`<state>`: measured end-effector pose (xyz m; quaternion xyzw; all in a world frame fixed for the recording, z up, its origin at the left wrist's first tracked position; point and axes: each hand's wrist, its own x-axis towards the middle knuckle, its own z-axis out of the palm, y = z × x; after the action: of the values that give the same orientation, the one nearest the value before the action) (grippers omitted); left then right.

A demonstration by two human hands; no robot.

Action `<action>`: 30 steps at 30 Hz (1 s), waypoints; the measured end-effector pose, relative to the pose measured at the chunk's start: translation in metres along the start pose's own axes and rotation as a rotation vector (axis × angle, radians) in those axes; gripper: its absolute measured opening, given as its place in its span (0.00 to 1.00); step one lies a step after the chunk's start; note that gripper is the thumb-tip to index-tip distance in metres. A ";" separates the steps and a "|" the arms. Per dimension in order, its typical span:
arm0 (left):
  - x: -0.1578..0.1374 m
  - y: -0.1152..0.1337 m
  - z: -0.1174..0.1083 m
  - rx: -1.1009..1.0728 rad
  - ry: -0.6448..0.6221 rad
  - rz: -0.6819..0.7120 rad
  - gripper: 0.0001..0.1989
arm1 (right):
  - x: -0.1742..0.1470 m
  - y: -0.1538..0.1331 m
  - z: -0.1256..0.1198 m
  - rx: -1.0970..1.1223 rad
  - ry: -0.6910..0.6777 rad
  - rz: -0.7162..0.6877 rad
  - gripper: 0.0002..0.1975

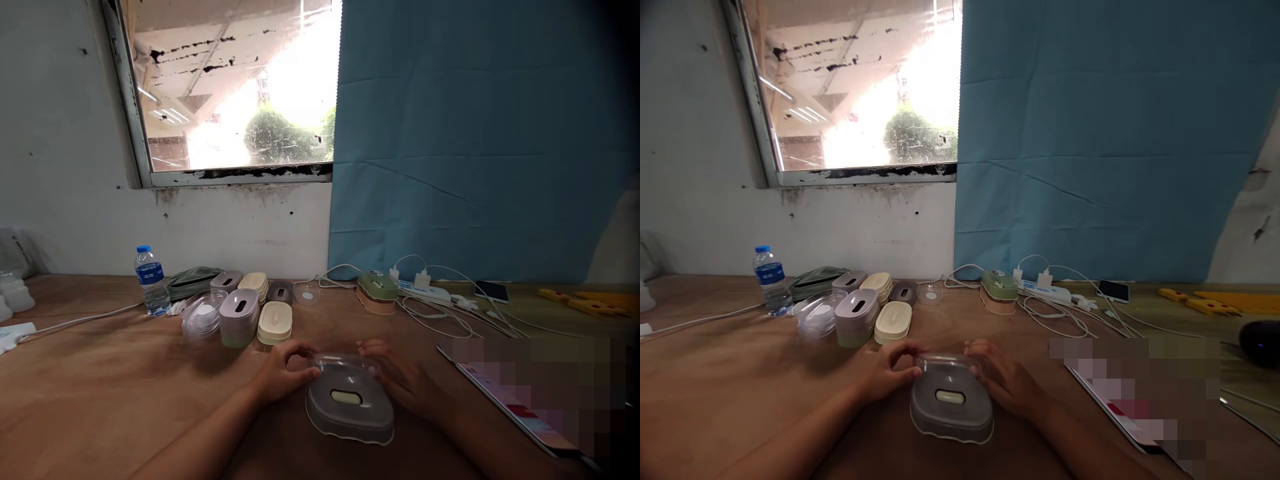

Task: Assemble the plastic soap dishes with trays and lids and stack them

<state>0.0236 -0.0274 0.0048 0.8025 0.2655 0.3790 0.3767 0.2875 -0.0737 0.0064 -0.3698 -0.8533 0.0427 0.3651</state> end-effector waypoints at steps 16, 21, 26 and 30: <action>-0.004 0.007 -0.005 -0.021 -0.190 0.140 0.24 | 0.000 0.051 0.015 0.360 0.253 0.827 0.24; -0.007 0.007 0.001 0.062 -0.339 0.043 0.44 | 0.001 0.048 0.008 0.235 0.057 0.564 0.14; -0.008 0.000 0.002 0.051 -0.355 -0.084 0.47 | 0.006 0.047 0.004 -0.019 -0.089 0.324 0.11; -0.006 -0.003 -0.009 0.039 -0.402 -0.107 0.47 | 0.037 0.058 0.015 -0.164 -0.005 0.244 0.12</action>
<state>0.0124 -0.0262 0.0041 0.8539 0.2345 0.1856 0.4258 0.2954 -0.0040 -0.0031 -0.4991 -0.8036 0.0177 0.3237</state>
